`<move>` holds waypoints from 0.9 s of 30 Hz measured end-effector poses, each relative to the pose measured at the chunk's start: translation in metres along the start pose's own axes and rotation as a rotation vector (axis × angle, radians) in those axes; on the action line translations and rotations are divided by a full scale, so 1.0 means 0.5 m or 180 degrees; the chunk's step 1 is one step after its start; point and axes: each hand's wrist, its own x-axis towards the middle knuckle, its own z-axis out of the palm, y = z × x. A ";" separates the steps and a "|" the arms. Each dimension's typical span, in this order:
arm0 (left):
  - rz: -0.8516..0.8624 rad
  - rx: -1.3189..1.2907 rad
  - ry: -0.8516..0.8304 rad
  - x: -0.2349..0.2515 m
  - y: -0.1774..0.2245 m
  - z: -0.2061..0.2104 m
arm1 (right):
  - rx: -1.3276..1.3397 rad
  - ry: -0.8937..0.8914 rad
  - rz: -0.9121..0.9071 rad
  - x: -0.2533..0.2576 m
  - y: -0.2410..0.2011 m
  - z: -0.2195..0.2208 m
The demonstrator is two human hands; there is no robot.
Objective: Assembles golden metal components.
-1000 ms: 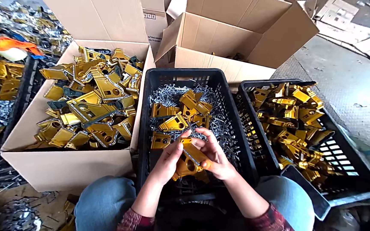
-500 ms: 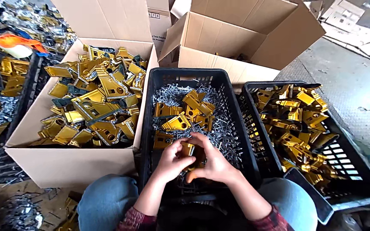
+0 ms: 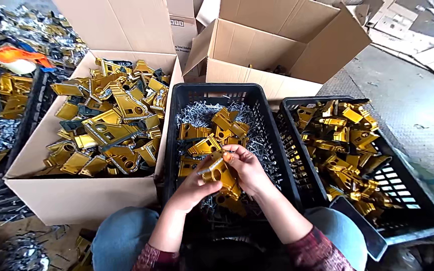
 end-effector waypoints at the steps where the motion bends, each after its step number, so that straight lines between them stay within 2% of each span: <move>1: 0.0117 0.0108 0.0223 0.002 0.002 0.006 | -0.0093 -0.0038 0.0025 0.018 0.006 0.002; 3: 0.0260 0.0419 0.0740 0.009 -0.007 0.006 | -0.0956 -0.0166 0.0084 0.068 0.031 -0.016; 5: 0.0501 0.0747 0.1292 0.020 -0.020 -0.001 | -0.2893 -0.0407 0.0296 0.116 0.070 -0.043; 7: 0.0670 0.1083 0.1688 0.022 -0.019 -0.006 | -0.4226 -0.0873 0.1047 0.134 0.118 -0.030; 9: 0.0738 0.1216 0.1909 0.021 -0.012 -0.009 | -0.4785 -0.0997 0.1630 0.117 0.160 0.007; 11: 0.0732 0.0995 0.1989 0.021 -0.006 -0.010 | -0.4947 -0.0888 0.1806 0.098 0.173 0.026; 16: 0.0230 -0.0209 0.1904 0.003 0.017 0.003 | -0.4132 -0.0885 0.1231 0.108 0.103 -0.069; 19: 0.0124 -0.0622 0.1867 0.001 0.019 0.014 | -0.4590 -0.0028 0.1107 0.105 0.064 -0.076; 21: 0.0112 -0.0677 0.1853 0.004 0.017 0.017 | -0.4752 0.0307 0.0724 0.108 0.086 -0.062; 23: 0.0113 -0.0591 0.1865 0.005 0.014 0.017 | -0.4869 0.0019 0.0586 0.110 0.116 -0.037; 27: 0.0082 -0.0415 0.1947 0.003 0.013 0.007 | -0.5306 -0.1149 0.1079 0.118 0.152 -0.007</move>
